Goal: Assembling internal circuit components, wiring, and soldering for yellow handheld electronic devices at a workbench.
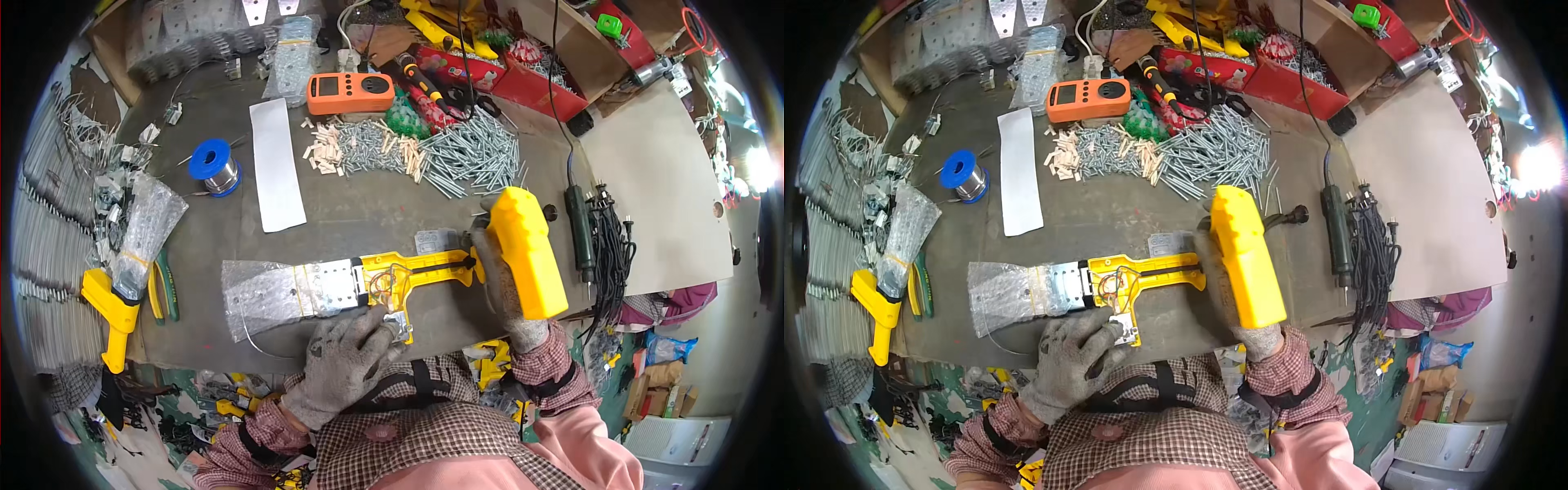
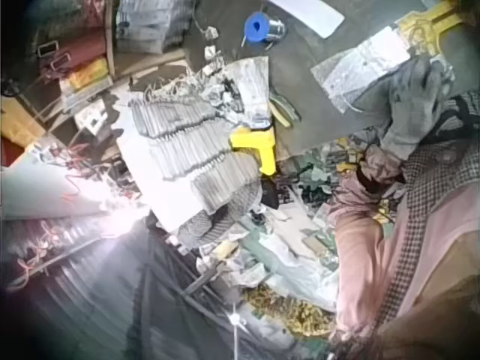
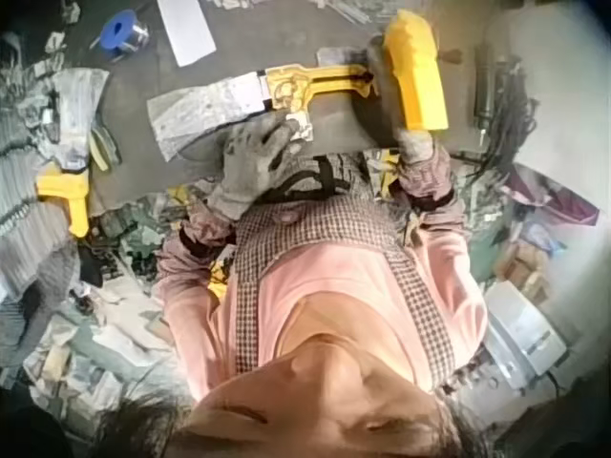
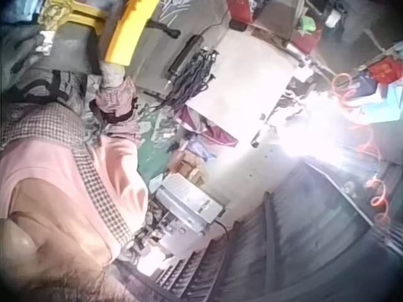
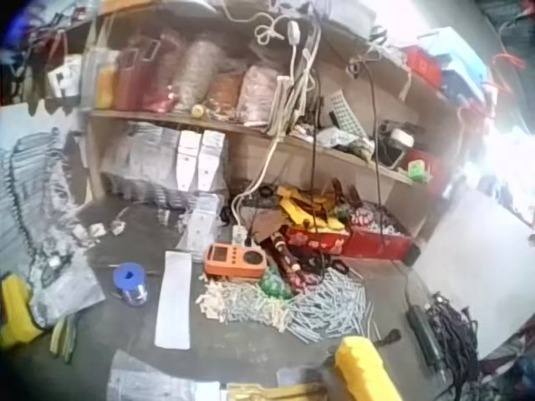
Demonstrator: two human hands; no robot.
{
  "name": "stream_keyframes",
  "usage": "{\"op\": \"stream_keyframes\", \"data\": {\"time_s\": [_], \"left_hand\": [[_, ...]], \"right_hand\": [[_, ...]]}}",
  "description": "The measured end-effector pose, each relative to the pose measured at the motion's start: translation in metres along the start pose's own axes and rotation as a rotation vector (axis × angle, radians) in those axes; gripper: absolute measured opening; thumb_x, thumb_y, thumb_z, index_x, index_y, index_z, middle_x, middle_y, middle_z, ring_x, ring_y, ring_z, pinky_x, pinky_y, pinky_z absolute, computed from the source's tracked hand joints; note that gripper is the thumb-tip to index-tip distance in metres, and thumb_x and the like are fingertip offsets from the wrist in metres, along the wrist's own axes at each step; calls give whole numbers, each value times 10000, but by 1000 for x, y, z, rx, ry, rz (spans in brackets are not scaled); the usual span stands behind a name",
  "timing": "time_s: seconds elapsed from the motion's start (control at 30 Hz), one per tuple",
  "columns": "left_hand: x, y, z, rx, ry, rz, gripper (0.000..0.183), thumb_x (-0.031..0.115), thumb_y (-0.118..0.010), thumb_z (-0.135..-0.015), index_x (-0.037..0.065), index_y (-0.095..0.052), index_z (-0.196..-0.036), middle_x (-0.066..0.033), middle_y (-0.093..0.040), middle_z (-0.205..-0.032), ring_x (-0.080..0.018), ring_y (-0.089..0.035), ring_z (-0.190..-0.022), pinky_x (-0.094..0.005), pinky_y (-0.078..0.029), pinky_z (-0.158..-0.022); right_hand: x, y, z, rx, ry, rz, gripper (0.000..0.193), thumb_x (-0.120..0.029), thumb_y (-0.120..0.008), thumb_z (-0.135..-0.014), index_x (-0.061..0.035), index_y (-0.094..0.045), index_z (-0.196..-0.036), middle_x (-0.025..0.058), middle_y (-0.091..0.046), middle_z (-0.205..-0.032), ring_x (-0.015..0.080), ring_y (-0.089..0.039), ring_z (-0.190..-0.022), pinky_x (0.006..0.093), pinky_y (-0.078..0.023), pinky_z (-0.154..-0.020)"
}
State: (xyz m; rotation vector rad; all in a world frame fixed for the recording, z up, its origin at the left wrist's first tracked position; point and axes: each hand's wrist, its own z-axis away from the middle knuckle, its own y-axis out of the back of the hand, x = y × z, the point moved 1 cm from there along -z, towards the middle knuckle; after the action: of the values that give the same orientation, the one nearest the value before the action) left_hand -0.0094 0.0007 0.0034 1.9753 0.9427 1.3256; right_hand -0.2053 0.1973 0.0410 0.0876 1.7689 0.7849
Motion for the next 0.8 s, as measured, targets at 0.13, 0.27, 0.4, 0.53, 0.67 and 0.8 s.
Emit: {"op": "stream_keyframes", "data": {"time_s": [0.13,0.27,0.4,0.53,0.67,0.8], "left_hand": [[-2,-3,0,51,9,62,502,274,-783,-849,120,-558,-1270,-94,-601,-1275,-280,-608,-1094,-436,-440,-898],[-8,-4,10,76,139,287,493,294,-821,-815,90,-559,-1179,-127,-615,-1256,-290,-608,-1126,-455,-449,-931],[-12,4,6,4,158,328,507,336,-844,-797,94,-559,-1140,-129,-632,-1247,-291,-605,-1155,-455,-439,-980],[-9,5,14,10,58,207,499,375,-782,-845,103,-575,-1208,-99,-630,-1229,-287,-579,-1192,-477,-398,-1014],[-4,19,10,-148,162,184,529,433,-764,-850,108,-600,-1233,-91,-596,-1326,-268,-571,-1205,-469,-386,-1034],[-5,29,21,-25,0,33,644,406,-853,-748,126,-584,-1261,-125,-587,-1353,-316,-563,-1208,-510,-398,-1054]], "right_hand": [[-8,-18,-15,-477,-142,-15,532,-203,-643,-926,3,-475,-1387,208,-536,-1361,349,-504,-1302,429,-395,-1092],[-34,-18,-25,-751,283,223,802,-329,-757,-804,-15,-407,-1454,252,-510,-1370,409,-472,-1327,462,-355,-1128],[-43,-17,-12,-774,295,168,1091,-457,-868,-664,-27,-335,-1513,236,-480,-1422,405,-420,-1383,485,-300,-1163],[-31,-28,10,-579,365,266,1217,-612,-868,-568,-32,-355,-1507,220,-472,-1430,393,-402,-1400,534,-217,-1192],[-27,-29,8,-530,412,383,1211,-711,-795,-581,-34,-382,-1497,210,-476,-1431,386,-396,-1406,569,-161,-1199],[-27,-32,0,-557,406,350,1152,-688,-785,-627,-33,-393,-1491,207,-482,-1426,400,-407,-1390,572,-191,-1186]]}}
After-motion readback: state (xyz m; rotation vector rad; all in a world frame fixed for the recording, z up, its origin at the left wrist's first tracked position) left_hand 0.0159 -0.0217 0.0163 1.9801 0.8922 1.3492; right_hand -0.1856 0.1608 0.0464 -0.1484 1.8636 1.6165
